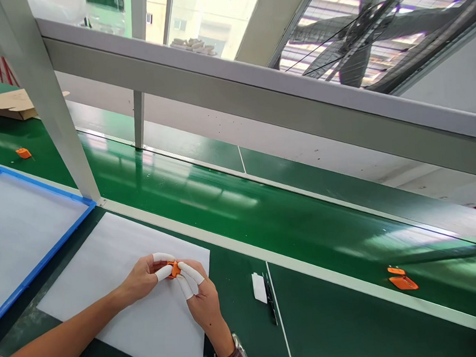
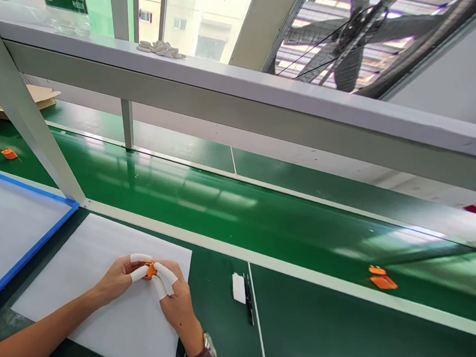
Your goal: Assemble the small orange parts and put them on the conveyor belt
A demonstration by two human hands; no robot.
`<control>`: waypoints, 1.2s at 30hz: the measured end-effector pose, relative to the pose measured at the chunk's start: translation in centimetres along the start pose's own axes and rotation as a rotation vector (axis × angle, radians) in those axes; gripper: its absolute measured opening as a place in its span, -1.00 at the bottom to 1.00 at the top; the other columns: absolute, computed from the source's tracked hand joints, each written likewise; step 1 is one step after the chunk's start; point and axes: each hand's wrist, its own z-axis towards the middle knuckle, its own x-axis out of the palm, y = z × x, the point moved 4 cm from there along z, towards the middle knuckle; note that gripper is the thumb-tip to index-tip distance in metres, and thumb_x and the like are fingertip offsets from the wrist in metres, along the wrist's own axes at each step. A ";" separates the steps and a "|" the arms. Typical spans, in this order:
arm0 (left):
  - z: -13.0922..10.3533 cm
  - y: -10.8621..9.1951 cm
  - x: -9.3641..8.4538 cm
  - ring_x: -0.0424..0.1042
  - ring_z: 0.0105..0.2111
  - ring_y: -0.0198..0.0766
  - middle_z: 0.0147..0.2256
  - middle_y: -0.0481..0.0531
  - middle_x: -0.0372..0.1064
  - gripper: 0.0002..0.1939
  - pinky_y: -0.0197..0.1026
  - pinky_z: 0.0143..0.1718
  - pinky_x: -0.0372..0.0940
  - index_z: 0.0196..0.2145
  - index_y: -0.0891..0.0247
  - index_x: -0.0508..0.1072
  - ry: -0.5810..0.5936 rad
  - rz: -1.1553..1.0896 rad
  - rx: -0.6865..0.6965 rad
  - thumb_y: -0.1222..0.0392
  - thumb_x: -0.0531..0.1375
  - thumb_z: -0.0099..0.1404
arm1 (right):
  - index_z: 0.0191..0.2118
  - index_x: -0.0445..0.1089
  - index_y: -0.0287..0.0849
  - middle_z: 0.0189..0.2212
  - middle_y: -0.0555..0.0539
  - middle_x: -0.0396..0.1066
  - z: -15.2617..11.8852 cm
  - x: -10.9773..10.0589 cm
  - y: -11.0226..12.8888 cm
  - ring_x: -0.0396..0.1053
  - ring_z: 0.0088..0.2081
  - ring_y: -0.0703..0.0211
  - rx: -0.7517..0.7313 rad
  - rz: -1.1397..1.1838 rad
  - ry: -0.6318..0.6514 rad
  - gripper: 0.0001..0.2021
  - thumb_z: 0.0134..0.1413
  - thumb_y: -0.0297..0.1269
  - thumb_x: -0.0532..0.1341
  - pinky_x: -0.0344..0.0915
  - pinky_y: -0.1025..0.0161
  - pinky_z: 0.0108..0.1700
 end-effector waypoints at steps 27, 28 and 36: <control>-0.2 0.8 -0.2 0.42 0.14 -0.01 0.12 0.06 0.46 -0.59 0.05 0.23 0.31 0.12 0.14 0.47 0.037 0.182 0.035 0.11 0.22 0.34 | 0.14 0.38 0.03 0.00 -0.09 0.50 -0.5 0.1 -2.7 0.52 -0.02 0.04 0.377 0.242 0.084 -0.67 0.28 -0.24 0.23 0.55 0.06 0.03; -0.2 0.8 -0.2 0.42 0.14 0.00 0.14 0.05 0.44 -0.59 0.05 0.23 0.30 0.12 0.14 0.47 0.046 0.181 0.030 0.10 0.22 0.34 | 0.14 0.39 0.02 -0.04 -0.08 0.53 -0.6 0.2 -3.0 0.54 -0.06 0.04 0.415 0.273 0.093 -0.66 0.27 -0.23 0.24 0.55 0.05 0.01; -0.3 0.5 0.0 0.37 0.19 -0.03 0.20 0.01 0.38 -0.59 -0.01 0.24 0.29 0.16 0.10 0.45 0.085 0.196 0.029 0.13 0.19 0.37 | 0.21 0.34 0.05 -0.03 -0.08 0.54 -0.8 1.0 -2.9 0.55 -0.06 0.00 0.442 0.305 0.145 -0.60 0.28 -0.26 0.22 0.54 -0.02 0.02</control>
